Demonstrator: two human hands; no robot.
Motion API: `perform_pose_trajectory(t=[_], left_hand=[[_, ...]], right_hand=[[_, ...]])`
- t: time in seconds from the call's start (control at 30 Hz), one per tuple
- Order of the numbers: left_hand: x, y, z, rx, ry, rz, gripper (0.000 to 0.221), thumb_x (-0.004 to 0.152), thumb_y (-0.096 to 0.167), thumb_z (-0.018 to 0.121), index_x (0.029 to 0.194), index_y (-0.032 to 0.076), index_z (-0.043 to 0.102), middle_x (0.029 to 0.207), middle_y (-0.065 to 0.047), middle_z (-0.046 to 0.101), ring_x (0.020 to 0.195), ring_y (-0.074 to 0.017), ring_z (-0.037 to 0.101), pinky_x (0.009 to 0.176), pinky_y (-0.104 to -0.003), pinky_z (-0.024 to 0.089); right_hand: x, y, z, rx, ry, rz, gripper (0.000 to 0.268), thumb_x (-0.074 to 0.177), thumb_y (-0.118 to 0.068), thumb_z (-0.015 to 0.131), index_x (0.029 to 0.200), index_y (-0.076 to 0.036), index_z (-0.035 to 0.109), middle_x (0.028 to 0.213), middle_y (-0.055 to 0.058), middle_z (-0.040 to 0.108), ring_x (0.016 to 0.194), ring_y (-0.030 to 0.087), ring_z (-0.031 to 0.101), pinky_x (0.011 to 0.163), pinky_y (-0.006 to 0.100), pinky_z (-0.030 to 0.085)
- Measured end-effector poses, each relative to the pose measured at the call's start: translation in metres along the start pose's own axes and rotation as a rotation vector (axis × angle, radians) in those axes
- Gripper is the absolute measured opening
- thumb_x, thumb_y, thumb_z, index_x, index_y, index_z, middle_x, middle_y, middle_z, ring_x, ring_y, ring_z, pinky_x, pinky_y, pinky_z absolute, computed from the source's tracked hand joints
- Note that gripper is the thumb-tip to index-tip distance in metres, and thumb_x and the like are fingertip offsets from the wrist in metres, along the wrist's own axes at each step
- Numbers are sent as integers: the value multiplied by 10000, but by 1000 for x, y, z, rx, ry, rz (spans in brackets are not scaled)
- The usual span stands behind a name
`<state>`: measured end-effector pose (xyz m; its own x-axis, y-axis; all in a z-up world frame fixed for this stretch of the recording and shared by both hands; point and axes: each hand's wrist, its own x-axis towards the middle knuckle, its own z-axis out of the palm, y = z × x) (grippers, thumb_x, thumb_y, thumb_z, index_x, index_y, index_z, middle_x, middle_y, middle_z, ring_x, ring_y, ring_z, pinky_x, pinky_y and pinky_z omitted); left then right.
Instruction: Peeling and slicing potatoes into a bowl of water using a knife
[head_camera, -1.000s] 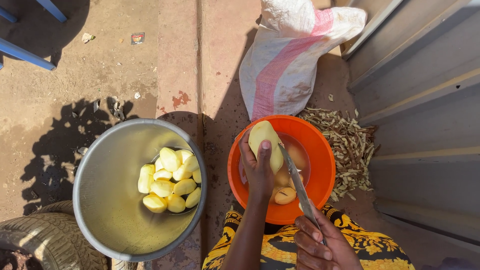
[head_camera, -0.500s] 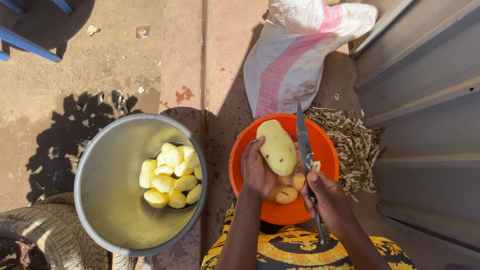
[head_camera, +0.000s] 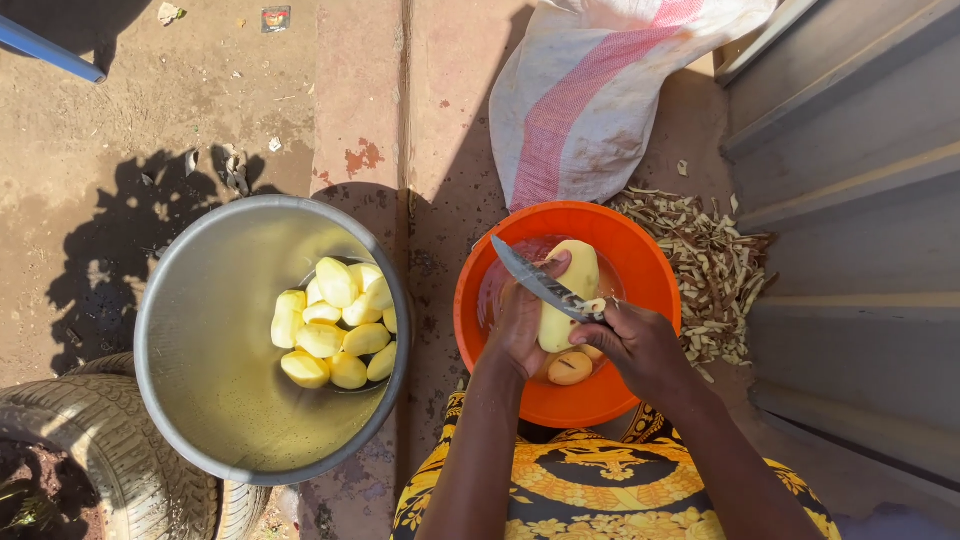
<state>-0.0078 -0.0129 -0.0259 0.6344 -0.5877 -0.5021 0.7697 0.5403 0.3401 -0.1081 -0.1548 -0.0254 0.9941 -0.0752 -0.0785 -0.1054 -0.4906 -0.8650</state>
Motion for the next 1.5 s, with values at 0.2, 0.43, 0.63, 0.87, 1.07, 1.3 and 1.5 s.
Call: perform_pose_trajectory(t=[0.2,0.43,0.63,0.87,1.07,1.3,1.5], left_hand=[[-9,11,10,20,58,-36,361,933,265,768,1014,-23,567,797,-272,635,477,-313,548,343,-384,432],[-12,17,7,48,78,-67,345,902,256,795,973,-57,670,794,-266,677,480,-310,581,342,-353,426],[-17,23,18,15,127,-62,312,864,250,803,874,-47,708,796,-266,723,536,-297,662,382,-361,503],[-6,10,-1,26,55,-79,361,916,268,767,984,-82,709,851,-292,705,515,-351,626,339,-383,459],[-13,17,10,85,111,-79,378,900,272,779,962,-94,707,836,-294,701,516,-362,627,353,-404,469],[-25,24,26,131,236,-51,332,838,241,835,856,-66,708,745,-250,704,563,-318,674,455,-390,531],[-43,31,61,120,229,-50,417,879,368,789,1006,11,616,856,-175,681,702,-296,663,576,-412,555]], right_hand=[[-2,-2,12,176,86,39,288,969,-337,715,933,-64,797,780,155,751,733,281,757,671,422,614],[1,-3,8,82,-9,46,381,988,-346,701,785,-24,715,607,166,681,512,308,682,515,385,561],[-3,-3,12,48,-107,46,478,1003,-397,682,675,-51,666,485,161,604,368,262,551,435,340,494],[-4,-5,6,127,-44,65,341,1029,-321,641,896,-27,754,639,212,684,507,305,641,520,399,536],[-6,-15,9,118,-16,59,339,1022,-313,649,879,-18,733,632,201,666,485,300,619,492,372,523],[-4,10,15,255,-84,101,495,1042,-335,647,663,-17,626,446,152,519,351,142,398,374,271,381],[5,47,9,622,-22,181,519,1110,-369,524,743,-27,656,421,80,473,324,127,414,350,284,417]])
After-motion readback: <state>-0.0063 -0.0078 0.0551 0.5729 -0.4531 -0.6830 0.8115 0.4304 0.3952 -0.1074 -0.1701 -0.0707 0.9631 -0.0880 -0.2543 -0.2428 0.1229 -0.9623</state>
